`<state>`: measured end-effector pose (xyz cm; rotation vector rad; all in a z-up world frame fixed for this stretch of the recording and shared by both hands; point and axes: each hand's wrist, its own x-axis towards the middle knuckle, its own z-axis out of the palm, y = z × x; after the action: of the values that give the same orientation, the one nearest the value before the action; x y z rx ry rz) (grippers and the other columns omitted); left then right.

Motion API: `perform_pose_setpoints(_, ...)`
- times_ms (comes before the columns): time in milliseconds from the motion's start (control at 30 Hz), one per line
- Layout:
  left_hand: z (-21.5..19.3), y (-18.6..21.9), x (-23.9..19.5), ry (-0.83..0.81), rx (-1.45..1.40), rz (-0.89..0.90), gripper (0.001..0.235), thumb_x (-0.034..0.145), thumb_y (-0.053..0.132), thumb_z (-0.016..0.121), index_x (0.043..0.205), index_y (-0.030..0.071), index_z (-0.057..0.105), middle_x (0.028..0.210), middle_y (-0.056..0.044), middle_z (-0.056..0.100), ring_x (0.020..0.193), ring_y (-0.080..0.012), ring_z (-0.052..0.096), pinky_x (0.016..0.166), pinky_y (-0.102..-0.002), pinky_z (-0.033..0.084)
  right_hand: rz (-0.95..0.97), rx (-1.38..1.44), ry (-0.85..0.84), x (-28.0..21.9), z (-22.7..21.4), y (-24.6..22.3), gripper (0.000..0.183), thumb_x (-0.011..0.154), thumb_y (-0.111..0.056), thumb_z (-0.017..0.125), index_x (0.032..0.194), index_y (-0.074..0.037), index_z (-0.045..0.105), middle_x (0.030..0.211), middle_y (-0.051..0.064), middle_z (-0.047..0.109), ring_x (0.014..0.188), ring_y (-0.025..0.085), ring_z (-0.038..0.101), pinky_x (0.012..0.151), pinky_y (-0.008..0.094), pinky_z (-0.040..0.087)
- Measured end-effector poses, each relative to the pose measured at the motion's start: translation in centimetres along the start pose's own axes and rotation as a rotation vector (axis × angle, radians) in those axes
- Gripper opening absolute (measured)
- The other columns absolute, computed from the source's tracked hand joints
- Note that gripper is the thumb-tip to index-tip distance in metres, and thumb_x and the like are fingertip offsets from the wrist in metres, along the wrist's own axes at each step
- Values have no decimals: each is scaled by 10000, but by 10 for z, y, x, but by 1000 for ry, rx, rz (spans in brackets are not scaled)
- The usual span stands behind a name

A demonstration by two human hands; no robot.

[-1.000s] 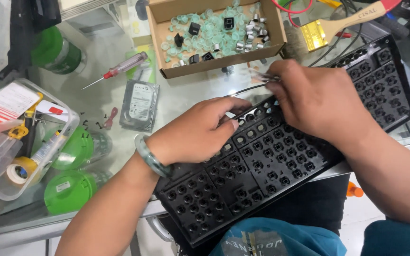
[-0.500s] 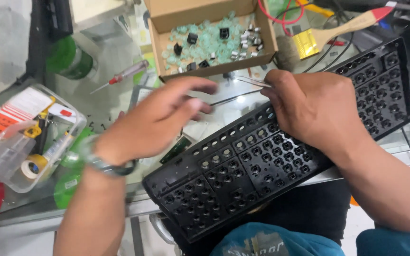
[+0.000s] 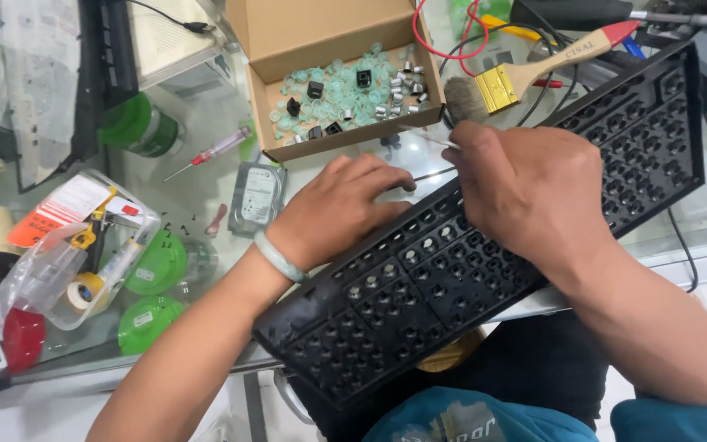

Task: The person uses tweezers to remove small black components from the key switch sockets of a disassembled keyboard. The removed parts are placed into a cardboard box on the workbench.

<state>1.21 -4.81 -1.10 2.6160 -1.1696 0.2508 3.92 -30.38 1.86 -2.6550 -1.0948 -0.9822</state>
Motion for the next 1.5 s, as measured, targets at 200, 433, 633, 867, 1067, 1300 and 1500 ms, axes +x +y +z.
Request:
perform_pose_setpoints(200,-55,-32,-5,383,100,-49,226,968,173,845,1127,43,751,1155,-214,678,1048,-378,645,885,-499,547,110,-101,71,-3,3,1,82,1184,-182,686,1158,-120,638,653,-27,461,512,210,437,492,360,351)
perform_pose_setpoints(433,-73,-41,-28,234,260,-272,623,907,439,848,1413,151,625,1337,-188,613,1116,-345,587,959,-474,543,145,-186,102,-5,4,4,112,1177,-208,707,1214,-134,633,731,-17,587,583,266,566,537,366,336)
perform_pose_setpoints(633,-67,14,-62,-371,-85,-726,648,824,402,804,1357,132,552,1201,-104,567,1021,-380,638,651,-577,517,137,-142,127,-10,3,4,128,1237,-239,641,1238,-111,644,748,-4,600,597,277,572,559,373,343)
perform_pose_setpoints(867,-71,2,-57,-406,-140,-829,178,895,302,559,1013,183,621,1025,-30,704,893,-298,660,693,-476,496,141,-120,199,-10,-2,6,115,1211,-194,629,1221,-83,656,730,17,568,588,285,538,556,379,334)
perform_pose_setpoints(1067,-78,-32,-63,73,79,-508,108,982,141,741,1031,84,663,988,-75,686,860,-301,657,536,-458,500,133,-97,155,-5,2,4,77,1169,-163,662,1196,-93,640,691,3,527,547,264,494,526,371,328)
perform_pose_setpoints(1300,-85,-27,-55,474,-77,-282,328,975,-168,423,1218,-93,631,1134,-224,681,1062,-323,677,922,-345,614,162,-137,70,-2,11,2,117,1188,-189,692,1241,-110,624,703,-28,558,558,235,523,521,349,331)
perform_pose_setpoints(1500,-82,7,-2,-355,-521,-340,693,1035,513,331,1472,-14,440,1463,-227,562,1302,-384,555,1054,-497,412,175,-146,64,11,19,-14,165,1146,-228,693,1255,-134,611,752,33,652,625,335,647,501,440,381)
